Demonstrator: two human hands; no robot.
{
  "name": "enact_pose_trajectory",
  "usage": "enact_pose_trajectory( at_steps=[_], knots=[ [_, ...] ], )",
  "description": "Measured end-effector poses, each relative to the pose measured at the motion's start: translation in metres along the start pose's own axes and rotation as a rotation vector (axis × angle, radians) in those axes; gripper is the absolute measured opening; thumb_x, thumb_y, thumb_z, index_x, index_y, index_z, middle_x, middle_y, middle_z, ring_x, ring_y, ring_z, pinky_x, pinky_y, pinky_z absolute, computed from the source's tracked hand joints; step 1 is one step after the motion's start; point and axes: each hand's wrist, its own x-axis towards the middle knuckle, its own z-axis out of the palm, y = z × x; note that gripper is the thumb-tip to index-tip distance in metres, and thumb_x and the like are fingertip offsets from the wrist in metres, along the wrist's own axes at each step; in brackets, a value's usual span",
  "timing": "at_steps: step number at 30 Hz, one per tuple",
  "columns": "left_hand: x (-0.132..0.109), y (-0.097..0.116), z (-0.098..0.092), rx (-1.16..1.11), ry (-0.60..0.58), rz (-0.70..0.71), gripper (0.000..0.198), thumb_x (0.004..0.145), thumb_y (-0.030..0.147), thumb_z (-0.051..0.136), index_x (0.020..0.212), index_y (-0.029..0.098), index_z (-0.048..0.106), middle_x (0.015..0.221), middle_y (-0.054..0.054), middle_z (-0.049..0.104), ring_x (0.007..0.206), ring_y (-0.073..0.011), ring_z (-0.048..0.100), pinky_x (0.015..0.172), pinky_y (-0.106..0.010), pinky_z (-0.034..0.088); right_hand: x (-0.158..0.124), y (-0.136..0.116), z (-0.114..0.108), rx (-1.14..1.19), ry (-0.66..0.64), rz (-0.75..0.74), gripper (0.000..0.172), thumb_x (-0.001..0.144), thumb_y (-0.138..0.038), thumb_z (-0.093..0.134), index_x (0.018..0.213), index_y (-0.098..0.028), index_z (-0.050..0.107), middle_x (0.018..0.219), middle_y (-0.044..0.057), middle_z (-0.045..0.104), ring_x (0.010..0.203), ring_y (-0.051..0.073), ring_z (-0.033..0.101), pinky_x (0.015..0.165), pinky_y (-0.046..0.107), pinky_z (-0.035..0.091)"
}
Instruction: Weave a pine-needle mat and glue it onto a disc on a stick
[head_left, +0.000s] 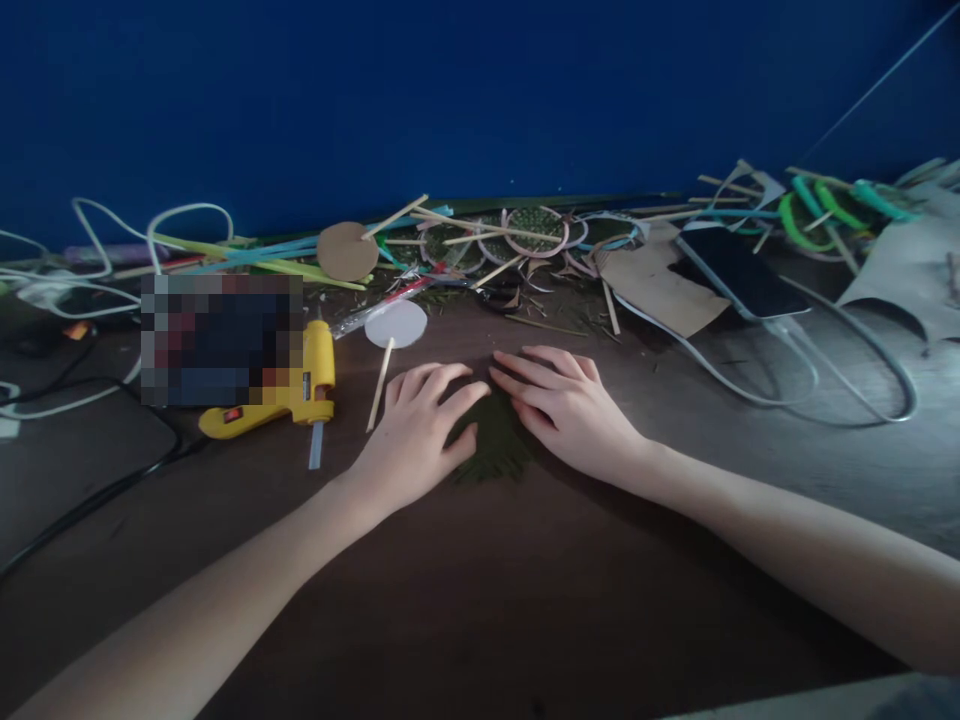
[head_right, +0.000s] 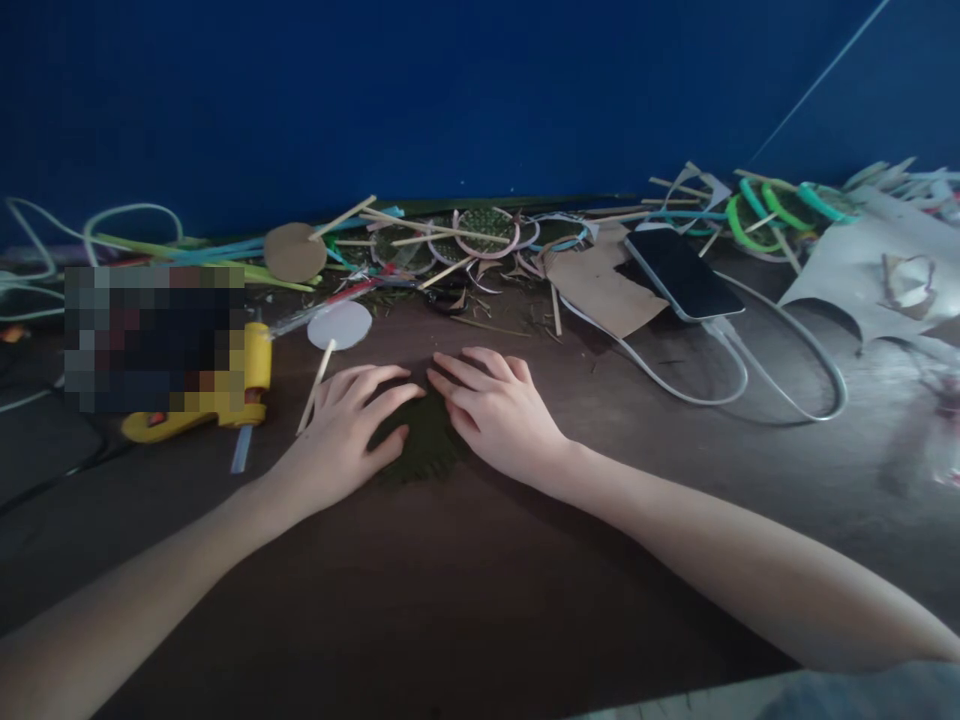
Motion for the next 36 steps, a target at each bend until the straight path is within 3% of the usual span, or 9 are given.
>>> enact_pose_trajectory(
  at_steps=[5,10,18,29,36],
  knots=[
    [0.001,-0.004,-0.004,-0.195,0.035,-0.023,0.028,0.088,0.015,0.041,0.113,0.021,0.051,0.117,-0.005,0.056,0.112,-0.0216,0.045,0.095,-0.041,0.036,0.0,0.0,-0.001,0.016,-0.017,0.016,0.036,0.092,-0.023,0.038,0.123,-0.024,0.055,0.134,-0.004,0.05,0.122,0.023,0.041,0.092,0.041,0.037],
    [-0.002,-0.009,-0.006,-0.351,0.1,-0.053,0.028,0.086,0.004,0.034,0.099,0.018,0.054,0.107,-0.003,0.059,0.106,-0.016,0.051,0.094,-0.035,0.038,0.002,0.002,-0.001,0.091,-0.013,0.077,0.036,0.092,-0.028,0.04,0.125,-0.024,0.053,0.134,-0.003,0.051,0.121,0.022,0.041,0.095,0.042,0.037],
    [-0.005,-0.011,-0.004,-0.396,0.172,-0.151,0.031,0.081,-0.001,0.035,0.098,0.018,0.054,0.101,-0.003,0.059,0.099,-0.0139,0.054,0.09,-0.031,0.042,0.002,0.005,-0.004,0.238,0.024,0.098,0.041,0.091,-0.015,0.037,0.129,-0.023,0.049,0.131,-0.001,0.053,0.118,0.021,0.044,0.098,0.042,0.037],
    [-0.005,-0.011,-0.005,-0.327,0.099,0.076,0.037,0.08,-0.004,0.032,0.092,0.015,0.061,0.099,-0.004,0.066,0.097,-0.0161,0.058,0.089,-0.034,0.043,0.003,0.015,-0.002,0.459,0.146,0.148,0.049,0.083,-0.005,0.031,0.119,-0.024,0.059,0.119,0.002,0.062,0.114,0.018,0.051,0.099,0.042,0.041],
    [-0.007,-0.004,-0.005,-0.184,0.097,0.178,0.03,0.088,0.004,0.035,0.097,0.014,0.062,0.098,-0.007,0.065,0.09,-0.0188,0.055,0.081,-0.036,0.045,0.003,0.017,-0.006,0.568,0.165,0.228,0.047,0.078,-0.004,0.033,0.109,-0.022,0.063,0.114,0.004,0.064,0.112,0.018,0.052,0.101,0.041,0.037]
  ],
)
